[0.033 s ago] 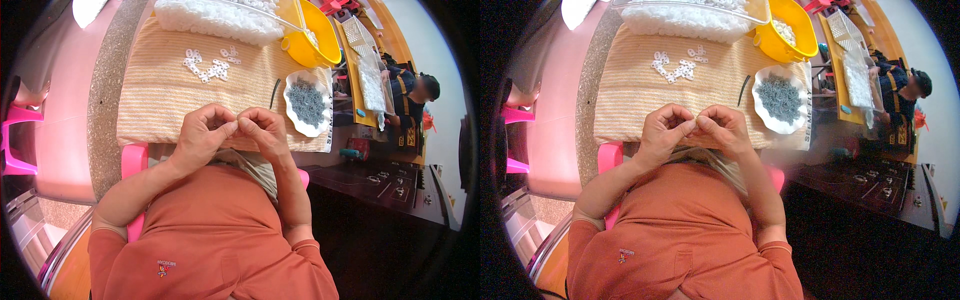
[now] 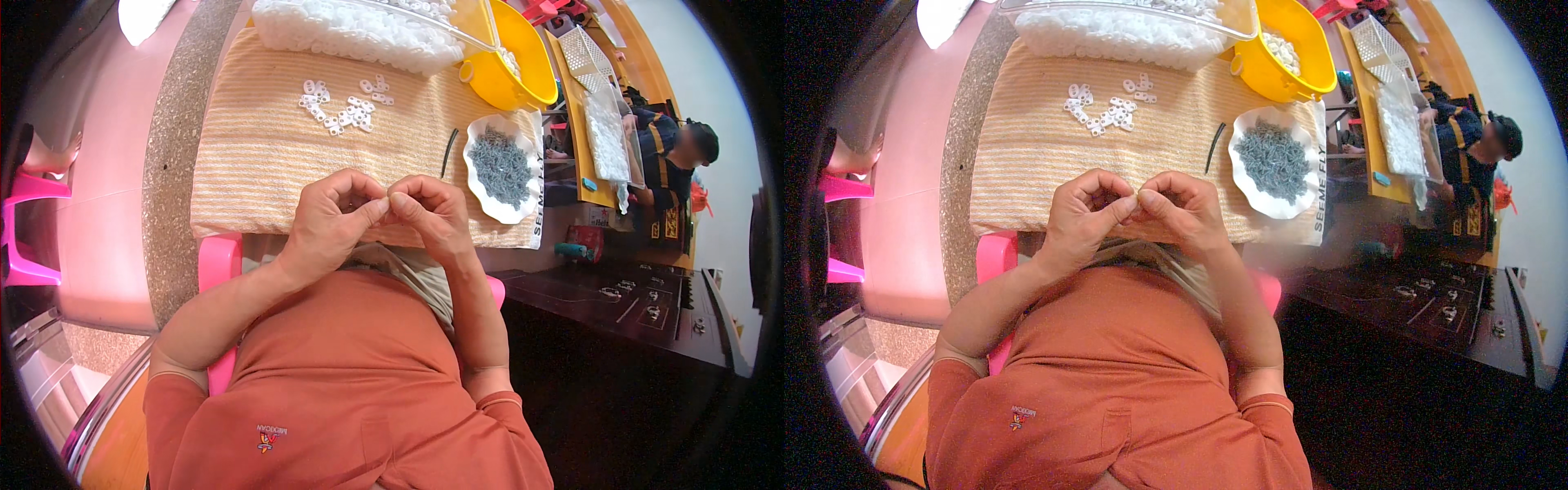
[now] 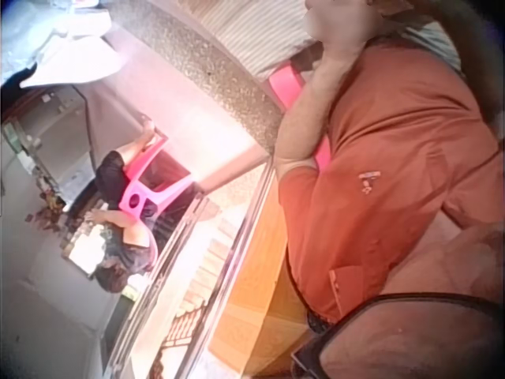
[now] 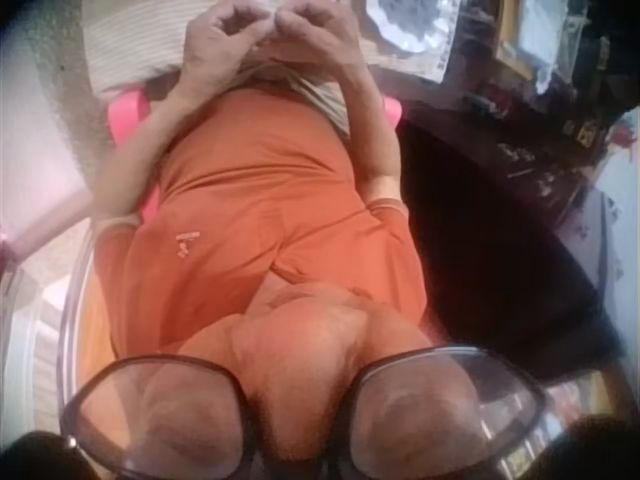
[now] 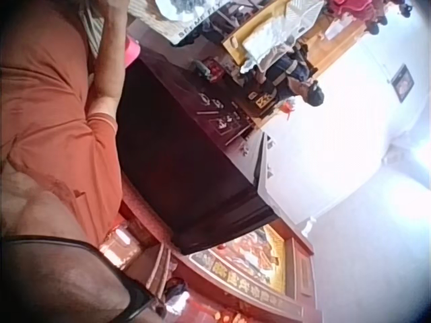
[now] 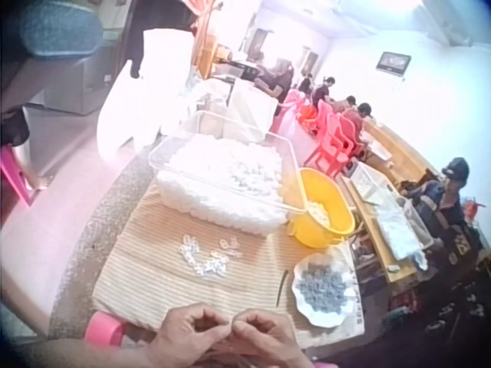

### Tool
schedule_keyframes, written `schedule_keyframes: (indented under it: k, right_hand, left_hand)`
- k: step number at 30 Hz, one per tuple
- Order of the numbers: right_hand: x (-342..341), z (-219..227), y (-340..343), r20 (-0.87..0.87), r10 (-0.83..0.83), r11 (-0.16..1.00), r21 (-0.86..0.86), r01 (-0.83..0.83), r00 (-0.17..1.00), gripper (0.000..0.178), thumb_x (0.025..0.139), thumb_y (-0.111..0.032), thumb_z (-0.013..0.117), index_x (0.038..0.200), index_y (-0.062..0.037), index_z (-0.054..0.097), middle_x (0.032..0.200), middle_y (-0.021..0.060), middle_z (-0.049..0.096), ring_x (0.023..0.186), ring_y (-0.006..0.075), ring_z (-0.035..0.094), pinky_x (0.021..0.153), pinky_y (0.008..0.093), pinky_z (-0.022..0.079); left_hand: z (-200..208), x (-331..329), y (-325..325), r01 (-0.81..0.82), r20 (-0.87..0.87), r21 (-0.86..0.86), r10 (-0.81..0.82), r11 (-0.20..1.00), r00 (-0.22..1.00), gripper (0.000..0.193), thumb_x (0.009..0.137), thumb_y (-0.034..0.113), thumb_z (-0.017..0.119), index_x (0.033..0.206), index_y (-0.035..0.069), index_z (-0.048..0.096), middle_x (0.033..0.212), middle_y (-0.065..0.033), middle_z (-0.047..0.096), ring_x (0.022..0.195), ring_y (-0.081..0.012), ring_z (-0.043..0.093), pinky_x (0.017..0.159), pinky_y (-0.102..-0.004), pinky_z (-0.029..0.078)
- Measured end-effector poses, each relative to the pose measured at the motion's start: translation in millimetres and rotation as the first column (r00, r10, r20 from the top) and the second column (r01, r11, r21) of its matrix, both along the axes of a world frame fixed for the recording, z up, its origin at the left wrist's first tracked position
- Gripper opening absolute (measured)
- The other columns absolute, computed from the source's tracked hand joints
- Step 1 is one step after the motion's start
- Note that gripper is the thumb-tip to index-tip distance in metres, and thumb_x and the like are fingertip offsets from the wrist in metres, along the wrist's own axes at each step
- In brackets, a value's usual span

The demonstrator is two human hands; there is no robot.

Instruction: Assembling small white plastic components by hand and using a thin tool at a workbench.

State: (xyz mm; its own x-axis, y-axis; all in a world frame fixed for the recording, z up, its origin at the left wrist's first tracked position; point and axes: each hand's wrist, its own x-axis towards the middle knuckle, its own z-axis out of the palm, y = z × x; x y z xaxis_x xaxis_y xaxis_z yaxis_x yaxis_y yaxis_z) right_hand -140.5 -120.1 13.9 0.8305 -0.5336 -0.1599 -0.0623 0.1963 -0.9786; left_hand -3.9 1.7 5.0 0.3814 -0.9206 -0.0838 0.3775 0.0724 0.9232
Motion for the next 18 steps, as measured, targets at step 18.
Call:
schedule_keyframes:
  k: [18]
  right_hand:
    - [-5.5, 5.9, -6.9, 0.001, 0.067, 0.990, -0.126, -0.066, 0.998, 0.008, 0.087, -0.002, 0.063, 0.094, 0.0022, 0.064, 0.088, 0.0023, 0.063, 0.081, 0.0084, 0.059, 0.073, 0.0226, 0.049]
  left_hand:
    - [-0.2, 3.5, -2.0, 0.084, -0.090, -0.021, -0.086, 0.996, 0.992, 0.010, 0.086, 0.006, 0.066, 0.092, 0.000, 0.060, 0.083, -0.0032, 0.063, 0.072, -0.0076, 0.060, 0.065, -0.0215, 0.051]
